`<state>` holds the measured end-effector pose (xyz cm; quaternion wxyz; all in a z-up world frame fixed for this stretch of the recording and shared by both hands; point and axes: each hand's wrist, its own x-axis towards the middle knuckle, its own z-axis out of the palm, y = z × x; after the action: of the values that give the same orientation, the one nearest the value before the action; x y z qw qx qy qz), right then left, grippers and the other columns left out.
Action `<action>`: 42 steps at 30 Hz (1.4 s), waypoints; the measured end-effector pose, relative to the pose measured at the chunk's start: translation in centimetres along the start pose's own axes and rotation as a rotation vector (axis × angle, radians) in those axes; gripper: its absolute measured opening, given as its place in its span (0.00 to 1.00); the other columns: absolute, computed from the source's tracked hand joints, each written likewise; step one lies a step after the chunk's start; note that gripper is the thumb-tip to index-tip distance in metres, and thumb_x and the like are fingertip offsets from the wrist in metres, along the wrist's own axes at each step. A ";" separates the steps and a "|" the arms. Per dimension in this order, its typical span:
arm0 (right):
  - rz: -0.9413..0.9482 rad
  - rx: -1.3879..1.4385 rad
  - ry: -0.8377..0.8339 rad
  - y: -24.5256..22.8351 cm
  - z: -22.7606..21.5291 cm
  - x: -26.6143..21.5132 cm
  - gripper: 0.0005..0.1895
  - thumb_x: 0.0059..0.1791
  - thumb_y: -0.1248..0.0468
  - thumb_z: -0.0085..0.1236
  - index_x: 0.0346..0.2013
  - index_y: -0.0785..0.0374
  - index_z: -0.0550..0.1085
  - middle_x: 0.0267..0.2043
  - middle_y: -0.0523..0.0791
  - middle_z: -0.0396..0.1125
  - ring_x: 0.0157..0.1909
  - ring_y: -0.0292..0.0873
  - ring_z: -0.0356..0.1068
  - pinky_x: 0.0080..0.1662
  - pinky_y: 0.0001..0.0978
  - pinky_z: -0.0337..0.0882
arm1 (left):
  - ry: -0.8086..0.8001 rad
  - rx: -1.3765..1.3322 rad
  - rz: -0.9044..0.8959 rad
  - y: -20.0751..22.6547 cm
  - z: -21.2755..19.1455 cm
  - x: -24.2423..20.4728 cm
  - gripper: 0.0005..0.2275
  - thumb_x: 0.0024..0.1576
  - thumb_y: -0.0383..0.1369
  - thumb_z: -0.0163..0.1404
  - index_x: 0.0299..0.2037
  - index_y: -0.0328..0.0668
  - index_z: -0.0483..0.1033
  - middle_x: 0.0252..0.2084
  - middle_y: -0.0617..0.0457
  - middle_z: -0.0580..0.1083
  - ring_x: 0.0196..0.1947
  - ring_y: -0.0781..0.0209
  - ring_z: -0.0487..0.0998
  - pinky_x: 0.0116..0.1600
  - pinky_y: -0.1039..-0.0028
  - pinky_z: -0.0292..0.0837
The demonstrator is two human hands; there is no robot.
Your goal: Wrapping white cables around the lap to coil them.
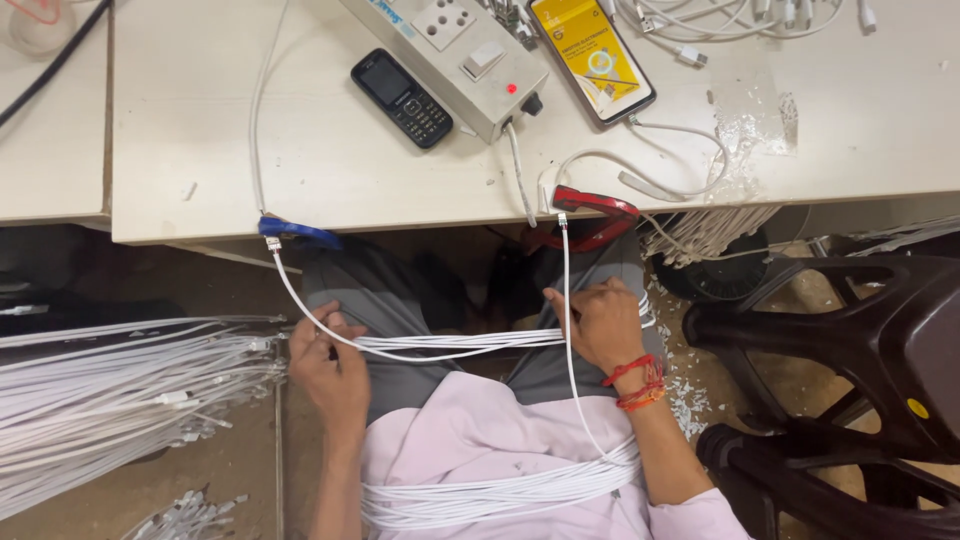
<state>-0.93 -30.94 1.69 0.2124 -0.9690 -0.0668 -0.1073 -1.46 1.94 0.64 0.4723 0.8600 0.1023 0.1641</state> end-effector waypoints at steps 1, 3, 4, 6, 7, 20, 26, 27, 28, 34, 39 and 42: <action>-0.005 -0.036 -0.020 -0.2 -0.3 0.1 0.30 0.50 0.54 0.61 0.06 0.65 0.67 0.12 0.51 0.62 0.18 0.56 0.60 0.34 0.45 0.64 | 0.010 -0.024 -0.042 -0.2 -0.1 0.0 0.12 0.67 0.30 0.48 0.35 0.29 0.82 0.51 0.47 0.77 0.41 0.60 0.78 0.44 0.71 0.72; -0.015 -0.047 -0.018 -0.5 -0.6 0.2 0.30 0.50 0.54 0.61 0.07 0.64 0.67 0.12 0.51 0.62 0.18 0.56 0.60 0.34 0.45 0.64 | 0.032 -0.040 0.035 -0.4 -0.2 0.0 0.14 0.68 0.30 0.47 0.35 0.29 0.82 0.52 0.46 0.77 0.43 0.59 0.78 0.45 0.72 0.73; -0.024 -0.057 -0.023 -0.6 -0.7 0.1 0.29 0.50 0.53 0.60 0.08 0.64 0.68 0.13 0.51 0.62 0.19 0.56 0.60 0.34 0.45 0.63 | 0.051 -0.053 0.105 -0.6 -0.2 -0.1 0.15 0.69 0.30 0.45 0.35 0.28 0.82 0.52 0.45 0.76 0.44 0.59 0.78 0.46 0.72 0.73; -0.013 -0.070 -0.029 -0.8 -1.2 0.1 0.29 0.51 0.54 0.60 0.09 0.65 0.69 0.13 0.51 0.63 0.19 0.56 0.60 0.35 0.45 0.63 | 0.039 -0.059 0.042 0.0 -0.5 0.1 0.16 0.69 0.31 0.43 0.37 0.27 0.82 0.51 0.46 0.77 0.38 0.61 0.76 0.41 0.73 0.69; -0.002 -0.084 -0.037 -0.9 -1.4 0.1 0.28 0.51 0.54 0.60 0.09 0.65 0.69 0.14 0.51 0.63 0.19 0.56 0.61 0.35 0.45 0.63 | 0.025 -0.064 -0.023 0.3 -0.6 0.2 0.17 0.68 0.32 0.41 0.38 0.27 0.82 0.49 0.47 0.78 0.32 0.63 0.74 0.35 0.73 0.65; 0.064 0.073 0.107 -0.9 -2.2 -0.1 0.14 0.52 0.62 0.59 0.24 0.66 0.74 0.25 0.49 0.68 0.29 0.53 0.67 0.37 0.45 0.63 | 0.038 -0.168 -0.113 0.5 -0.7 0.4 0.18 0.71 0.36 0.37 0.47 0.28 0.79 0.49 0.47 0.77 0.32 0.65 0.74 0.34 0.78 0.68; 0.177 0.279 0.107 -0.9 -2.1 0.5 0.11 0.53 0.62 0.58 0.30 0.67 0.78 0.26 0.47 0.72 0.31 0.49 0.70 0.39 0.40 0.67 | 0.051 -0.207 -0.063 0.6 -0.9 0.5 0.17 0.72 0.36 0.37 0.48 0.29 0.76 0.50 0.48 0.77 0.40 0.68 0.77 0.34 0.80 0.71; 0.301 0.347 0.072 -0.8 -1.9 0.6 0.11 0.52 0.61 0.57 0.34 0.67 0.79 0.27 0.46 0.73 0.29 0.46 0.71 0.37 0.37 0.67 | 0.048 -0.213 -0.101 0.3 -1.0 0.3 0.16 0.71 0.37 0.38 0.49 0.30 0.76 0.49 0.48 0.77 0.36 0.67 0.74 0.35 0.79 0.69; 0.426 0.413 0.037 -0.7 -1.8 0.7 0.11 0.52 0.61 0.56 0.37 0.67 0.80 0.28 0.46 0.74 0.28 0.42 0.71 0.35 0.33 0.67 | 0.044 -0.221 -0.139 0.2 -1.0 0.2 0.16 0.71 0.37 0.38 0.50 0.30 0.75 0.49 0.48 0.77 0.31 0.67 0.72 0.36 0.79 0.68; 0.429 1.004 -0.032 -1.0 -1.5 2.8 0.27 0.60 0.49 0.39 0.48 0.70 0.77 0.38 0.46 0.75 0.37 0.37 0.73 0.41 0.25 0.71 | -0.016 -0.355 -0.129 1.6 -1.6 2.3 0.18 0.71 0.41 0.37 0.55 0.30 0.71 0.47 0.46 0.77 0.44 0.66 0.78 0.39 0.79 0.73; 0.533 1.236 -0.090 -2.4 -1.1 5.5 0.31 0.59 0.45 0.38 0.45 0.72 0.76 0.37 0.48 0.74 0.35 0.39 0.74 0.38 0.28 0.73 | -0.049 -0.433 -0.182 2.1 -1.7 5.3 0.21 0.71 0.44 0.38 0.55 0.29 0.71 0.45 0.46 0.77 0.41 0.64 0.78 0.41 0.77 0.76; 0.585 1.307 -0.064 -2.7 -1.2 6.4 0.30 0.59 0.45 0.39 0.42 0.71 0.76 0.34 0.48 0.73 0.33 0.40 0.74 0.36 0.29 0.73 | -0.111 -0.526 -0.258 2.4 -1.7 7.0 0.22 0.70 0.45 0.39 0.51 0.27 0.74 0.39 0.46 0.78 0.36 0.63 0.79 0.39 0.77 0.75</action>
<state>4.54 -28.47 5.38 0.7675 -0.6243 0.1389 0.0442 4.44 4.33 4.78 0.7008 0.6956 0.1387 0.0760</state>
